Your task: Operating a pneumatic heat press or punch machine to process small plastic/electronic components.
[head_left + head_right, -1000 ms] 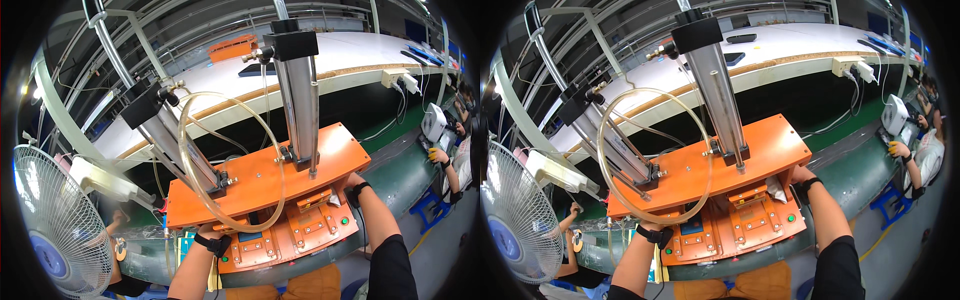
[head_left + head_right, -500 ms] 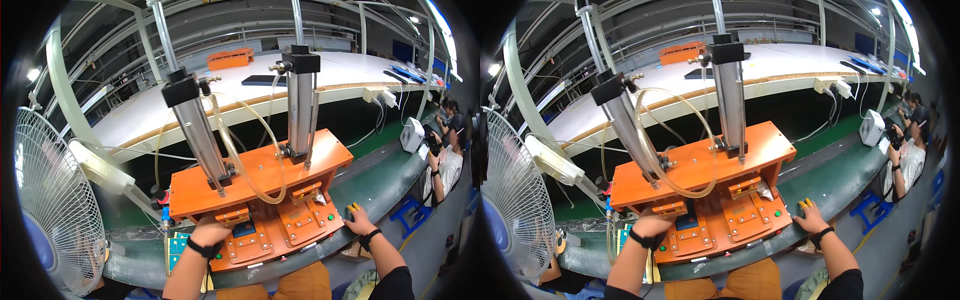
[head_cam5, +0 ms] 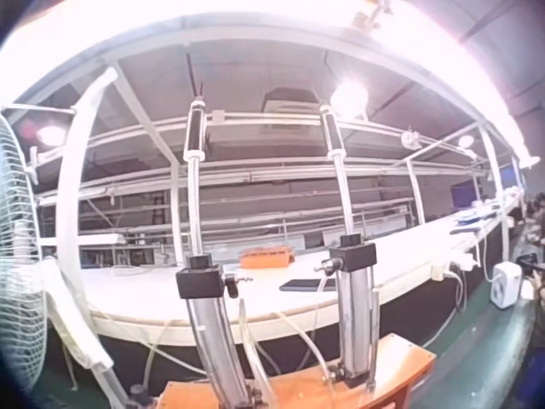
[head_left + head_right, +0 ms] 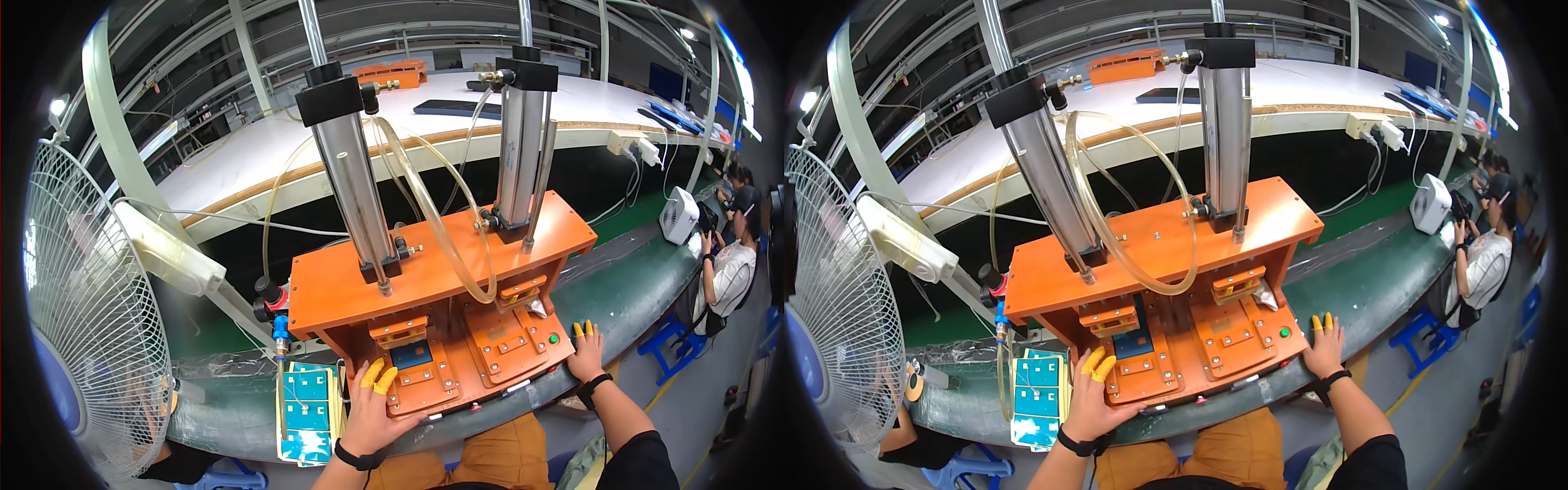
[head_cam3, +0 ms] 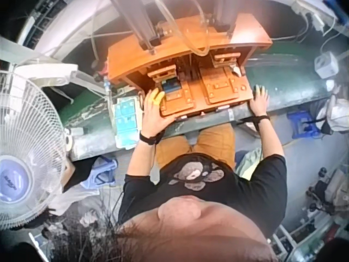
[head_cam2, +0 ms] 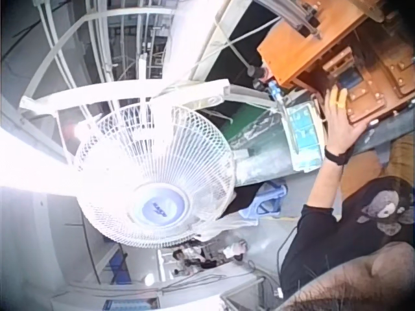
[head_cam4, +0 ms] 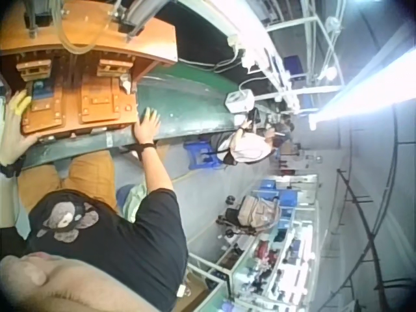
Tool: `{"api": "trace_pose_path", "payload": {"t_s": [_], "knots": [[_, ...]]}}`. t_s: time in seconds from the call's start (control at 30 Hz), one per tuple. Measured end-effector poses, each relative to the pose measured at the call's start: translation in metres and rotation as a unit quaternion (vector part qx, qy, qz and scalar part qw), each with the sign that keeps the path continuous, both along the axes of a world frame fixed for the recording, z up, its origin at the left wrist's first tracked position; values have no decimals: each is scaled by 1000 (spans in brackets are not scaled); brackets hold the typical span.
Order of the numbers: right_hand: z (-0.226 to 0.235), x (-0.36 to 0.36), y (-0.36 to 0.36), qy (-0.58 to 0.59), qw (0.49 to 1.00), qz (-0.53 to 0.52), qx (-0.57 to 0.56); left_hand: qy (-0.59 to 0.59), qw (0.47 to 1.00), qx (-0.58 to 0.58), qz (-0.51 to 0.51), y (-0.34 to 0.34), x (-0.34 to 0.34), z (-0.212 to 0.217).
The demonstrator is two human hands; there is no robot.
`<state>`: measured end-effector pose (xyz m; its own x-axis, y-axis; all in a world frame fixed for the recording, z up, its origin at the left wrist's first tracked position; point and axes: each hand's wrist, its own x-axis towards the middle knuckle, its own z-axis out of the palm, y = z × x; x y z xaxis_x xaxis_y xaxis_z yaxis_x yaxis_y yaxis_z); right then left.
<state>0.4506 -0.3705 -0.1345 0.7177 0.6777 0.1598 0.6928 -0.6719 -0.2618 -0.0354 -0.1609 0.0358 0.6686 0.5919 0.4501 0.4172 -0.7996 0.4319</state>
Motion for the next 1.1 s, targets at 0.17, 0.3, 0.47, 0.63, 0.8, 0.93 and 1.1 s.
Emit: {"api": "trace_pose_path", "payload": {"t_s": [0.17, 0.3, 0.47, 0.63, 0.8, 0.93, 1.1], "knots": [[-2, -2, -2, -11, 1000, 0, 0, 10, 999, 23, 25, 0, 4, -14], [3, -7, 0, -11, 1000, -3, 0, 4, 999, 1, 32, 1, 6, -17], [3, -7, 2, -17, 1000, -9, 7, -11, 999, -35, 25, 4, 7, -4], [3, -5, 5, -5, 999, -8, 34, 4, 999, -32, 33, 24, 7, 8], [2, -2, 2, -9, 999, -14, 41, 41, 997, -57, 30, 23, 13, 28], [10, -7, 3, -6, 999, -13, 48, -12, 1000, -3, -1, 10, 0, -1], [10, -11, 6, -5, 999, -22, 37, -33, 999, -38, -4, 4, 1, -22]]}}
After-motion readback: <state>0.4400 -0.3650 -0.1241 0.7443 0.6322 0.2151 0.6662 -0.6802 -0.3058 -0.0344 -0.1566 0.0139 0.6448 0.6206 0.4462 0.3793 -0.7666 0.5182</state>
